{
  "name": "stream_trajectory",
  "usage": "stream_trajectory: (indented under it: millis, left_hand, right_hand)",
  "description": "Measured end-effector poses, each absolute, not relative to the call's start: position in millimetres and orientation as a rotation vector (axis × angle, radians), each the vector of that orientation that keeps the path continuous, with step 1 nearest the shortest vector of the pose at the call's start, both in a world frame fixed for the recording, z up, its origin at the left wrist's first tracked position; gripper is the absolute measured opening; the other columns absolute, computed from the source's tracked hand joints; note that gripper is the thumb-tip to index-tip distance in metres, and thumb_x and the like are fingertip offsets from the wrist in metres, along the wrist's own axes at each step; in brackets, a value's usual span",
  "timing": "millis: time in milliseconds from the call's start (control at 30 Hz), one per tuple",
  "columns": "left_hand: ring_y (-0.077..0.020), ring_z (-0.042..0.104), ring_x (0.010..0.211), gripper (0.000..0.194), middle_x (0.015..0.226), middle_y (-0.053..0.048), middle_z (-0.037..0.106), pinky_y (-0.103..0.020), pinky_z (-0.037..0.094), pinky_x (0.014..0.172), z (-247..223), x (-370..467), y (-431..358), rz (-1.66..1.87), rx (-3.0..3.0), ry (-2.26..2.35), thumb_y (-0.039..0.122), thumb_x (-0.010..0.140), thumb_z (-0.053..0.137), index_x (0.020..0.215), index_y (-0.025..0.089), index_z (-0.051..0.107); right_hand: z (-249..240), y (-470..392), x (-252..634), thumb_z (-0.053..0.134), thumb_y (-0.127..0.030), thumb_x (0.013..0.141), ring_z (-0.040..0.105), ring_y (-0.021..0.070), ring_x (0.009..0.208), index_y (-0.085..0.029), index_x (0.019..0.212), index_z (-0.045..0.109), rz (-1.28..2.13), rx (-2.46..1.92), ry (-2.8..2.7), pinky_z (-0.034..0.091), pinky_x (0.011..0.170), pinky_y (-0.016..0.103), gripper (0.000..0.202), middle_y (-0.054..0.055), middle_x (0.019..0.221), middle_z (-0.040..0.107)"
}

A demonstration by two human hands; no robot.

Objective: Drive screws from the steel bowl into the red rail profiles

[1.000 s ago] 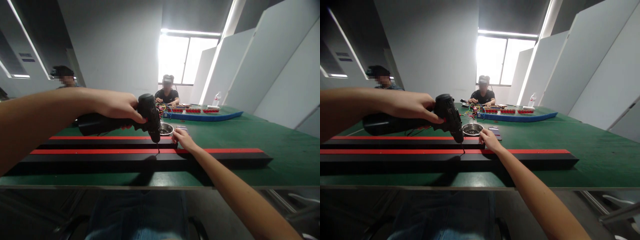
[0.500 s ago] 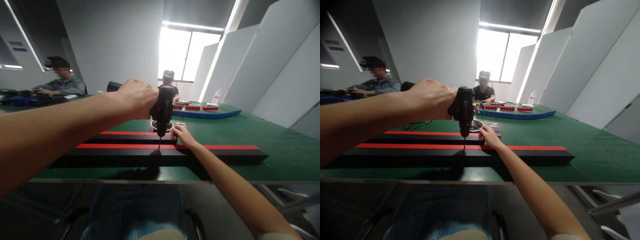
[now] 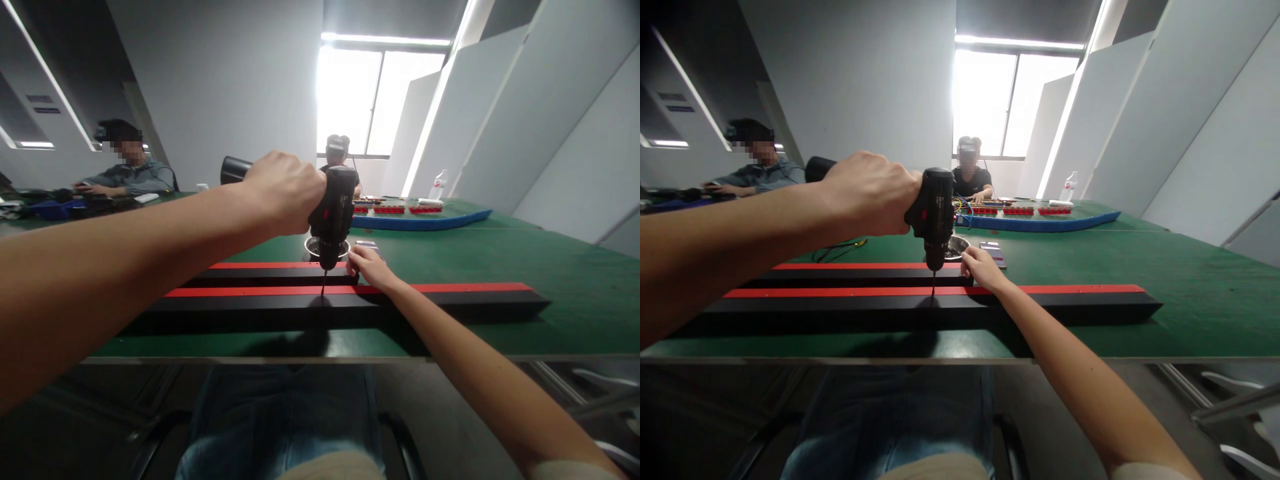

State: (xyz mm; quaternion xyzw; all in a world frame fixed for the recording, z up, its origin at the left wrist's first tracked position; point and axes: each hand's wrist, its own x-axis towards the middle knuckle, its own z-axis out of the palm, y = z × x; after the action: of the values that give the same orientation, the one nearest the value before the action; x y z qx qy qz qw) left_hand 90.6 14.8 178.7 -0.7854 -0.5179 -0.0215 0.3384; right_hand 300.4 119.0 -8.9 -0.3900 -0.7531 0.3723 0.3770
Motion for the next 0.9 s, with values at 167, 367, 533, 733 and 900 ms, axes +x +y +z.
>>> stream_trajectory:
  millis: [167, 367, 533, 733, 900]
  left_hand:
    - [-0.0277, 0.061, 0.074, 0.033, 0.081, -0.018, 0.069, -0.035, 0.035, 0.07, 178.2, 89.5, 13.5, -0.056, -2.064, -1.344, 0.033, 0.079, 0.062, 0.101, 0.01, 0.07]
    - [-0.0291, 0.062, 0.077, 0.035, 0.083, -0.019, 0.069, -0.037, 0.035, 0.073, 177.6, 90.2, 10.3, -0.116, -2.099, -1.367, 0.028, 0.077, 0.063, 0.106, 0.009, 0.069]
    - [-0.0341, 0.062, 0.089, 0.036, 0.092, -0.023, 0.07, -0.04, 0.034, 0.082, 177.1, 90.9, 8.4, -0.118, -2.144, -1.428, 0.027, 0.079, 0.063, 0.108, 0.007, 0.071]
    - [-0.0277, 0.061, 0.074, 0.044, 0.078, -0.01, 0.068, -0.035, 0.037, 0.073, 185.0, 74.7, -0.3, -0.049, -2.217, -1.594, 0.042, 0.067, 0.078, 0.105, 0.019, 0.076]
    - [-0.0188, 0.059, 0.067, 0.028, 0.067, -0.002, 0.066, -0.027, 0.04, 0.07, 188.3, 35.7, -7.2, -0.275, -2.594, -1.93, 0.035, 0.061, 0.085, 0.083, 0.019, 0.079]
  right_hand:
    - [-10.4, 119.1, 300.4, 0.045, -0.032, 0.098, 0.054, 0.0142, 0.055, -0.021, 0.072, 0.049, 0.943, -0.997, -1.926, 0.044, 0.058, 0.029, 0.029, 0.002, 0.061, 0.06]
    - [-15.0, 123.2, 303.3, 0.046, -0.036, 0.098, 0.055, 0.0145, 0.057, -0.02, 0.074, 0.05, 0.94, -0.961, -1.946, 0.044, 0.059, 0.028, 0.029, 0.001, 0.062, 0.06]
    - [-14.9, 123.1, 304.8, 0.044, -0.041, 0.099, 0.055, 0.0149, 0.059, -0.021, 0.075, 0.051, 0.808, -0.948, -2.015, 0.042, 0.061, 0.028, 0.032, 0.001, 0.064, 0.061]
    - [-7.8, 104.3, 361.4, 0.042, -0.039, 0.098, 0.059, 0.0192, 0.07, -0.022, 0.079, 0.054, 0.405, -1.152, -2.217, 0.042, 0.069, 0.031, 0.028, 0.004, 0.077, 0.067]
    - [-14.9, 98.7, 471.3, 0.041, -0.039, 0.096, 0.062, 0.0222, 0.073, -0.023, 0.082, 0.053, 0.224, -1.529, -2.169, 0.042, 0.072, 0.033, 0.025, 0.007, 0.082, 0.069]
